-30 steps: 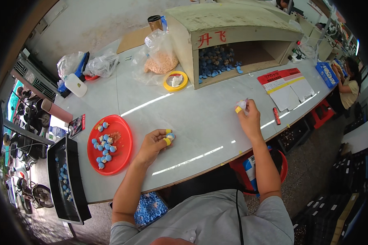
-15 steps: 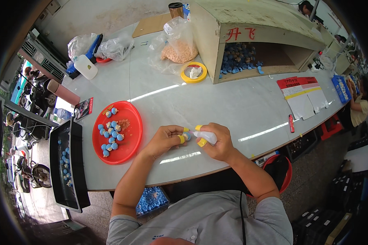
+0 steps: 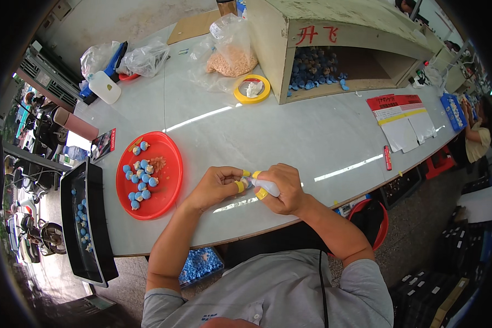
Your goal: The person takes toy figurine parts from a storage compartment, applies glue from a squeeze bottle onto the pieces, presses the parts together by hand to assemble figurines, and sets them on a tray.
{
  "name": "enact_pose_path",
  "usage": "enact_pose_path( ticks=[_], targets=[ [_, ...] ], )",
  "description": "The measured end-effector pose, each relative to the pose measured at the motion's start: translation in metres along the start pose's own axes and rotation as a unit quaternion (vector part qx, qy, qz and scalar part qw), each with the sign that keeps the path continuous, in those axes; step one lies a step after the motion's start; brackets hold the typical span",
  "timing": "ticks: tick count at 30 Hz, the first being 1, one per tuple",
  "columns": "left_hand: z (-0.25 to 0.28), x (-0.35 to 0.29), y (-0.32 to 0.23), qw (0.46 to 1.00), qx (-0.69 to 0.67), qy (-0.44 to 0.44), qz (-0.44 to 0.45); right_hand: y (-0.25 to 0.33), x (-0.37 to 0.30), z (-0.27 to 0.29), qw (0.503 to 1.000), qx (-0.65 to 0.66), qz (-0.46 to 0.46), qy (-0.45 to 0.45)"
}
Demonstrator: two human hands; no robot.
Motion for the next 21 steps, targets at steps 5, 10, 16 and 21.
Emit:
enact_pose_path(
  ticks=[5, 10, 16, 21],
  targets=[
    [-0.001, -0.001, -0.005, 1.0, 0.017, 0.001, 0.009, -0.001, 0.001, -0.002, 1.0, 0.006, 0.016, -0.004],
    [-0.003, 0.001, -0.006, 0.999, 0.025, -0.013, 0.029, 0.001, 0.001, -0.002, 0.998, -0.03, 0.05, -0.023],
    [-0.001, 0.002, -0.003, 0.999, 0.011, -0.027, 0.023, 0.001, -0.002, -0.003, 0.995, -0.062, 0.072, -0.035],
    [0.0, 0.003, 0.001, 0.999, 0.003, -0.049, 0.015, 0.002, -0.003, -0.002, 0.994, -0.072, 0.075, -0.031]
  ],
)
Point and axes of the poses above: each hand's wrist, its own x-axis towards the middle knuckle, its own z-axis out of the back of the hand, y = z × x, the point moved 1 cm from there along x, towards the middle knuckle, and after that the axes turned 15 degrees about -z, right-handed, at the moved point
